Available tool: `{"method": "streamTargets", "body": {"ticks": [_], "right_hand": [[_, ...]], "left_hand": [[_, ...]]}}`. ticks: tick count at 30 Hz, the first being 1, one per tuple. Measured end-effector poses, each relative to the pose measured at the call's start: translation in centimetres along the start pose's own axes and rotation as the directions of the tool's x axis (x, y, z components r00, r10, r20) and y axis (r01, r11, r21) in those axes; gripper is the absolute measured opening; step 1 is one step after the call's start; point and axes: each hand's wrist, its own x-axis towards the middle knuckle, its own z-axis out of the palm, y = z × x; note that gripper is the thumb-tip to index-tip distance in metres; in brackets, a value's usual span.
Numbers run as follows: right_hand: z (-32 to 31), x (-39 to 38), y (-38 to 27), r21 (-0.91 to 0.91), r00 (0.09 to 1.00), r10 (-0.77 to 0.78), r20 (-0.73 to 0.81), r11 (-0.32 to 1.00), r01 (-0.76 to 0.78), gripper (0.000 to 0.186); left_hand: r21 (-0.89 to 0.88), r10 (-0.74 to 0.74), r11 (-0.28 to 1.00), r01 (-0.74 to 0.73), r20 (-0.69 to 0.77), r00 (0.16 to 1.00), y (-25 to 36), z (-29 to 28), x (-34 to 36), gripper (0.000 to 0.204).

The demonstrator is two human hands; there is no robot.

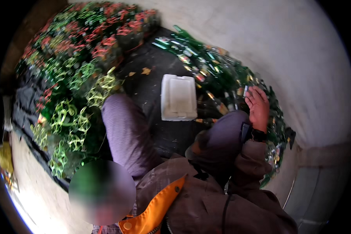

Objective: The person sits on the floor and bundles green glass bottles using a yellow plastic net. They place bottles into the net, pull the netting over the bottles, and tie the net securely. The person then places the completed bundle on a stack of similar bundles.

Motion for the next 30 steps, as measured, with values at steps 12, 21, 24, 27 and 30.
{"method": "streamTargets", "body": {"ticks": [12,21,24,27,30], "right_hand": [[-29.4,-22.9,25.1,-0.909,0.924,-0.261,0.280,0.236,0.343,0.012],[-20.8,-33.4,40.3,-0.143,0.673,0.738,-0.054,0.661,-0.737,0.018],[-20.4,-30.9,42.5,-0.019,0.547,0.827,-0.132,0.550,-0.835,0.019],[-21.4,-27.3,44.9,-0.090,0.677,0.735,-0.026,0.673,-0.734,0.018],[-20.6,-22.9,44.6,0.482,0.449,0.894,0.018,0.385,-0.787,0.019]], "left_hand": [[0.145,0.024,0.989,-0.034,0.067,0.997,23.6,-6.2,12.5,0.034],[0.291,0.008,0.955,-0.056,0.166,0.986,30.9,-2.3,13.4,0.033],[0.302,-0.004,0.952,-0.046,0.163,0.987,31.3,-1.8,13.1,0.033],[0.315,-0.039,0.949,-0.014,0.161,0.986,31.6,-1.8,12.9,0.032],[0.320,-0.074,0.947,0.027,0.134,0.988,31.6,-1.9,12.9,0.032]]}}
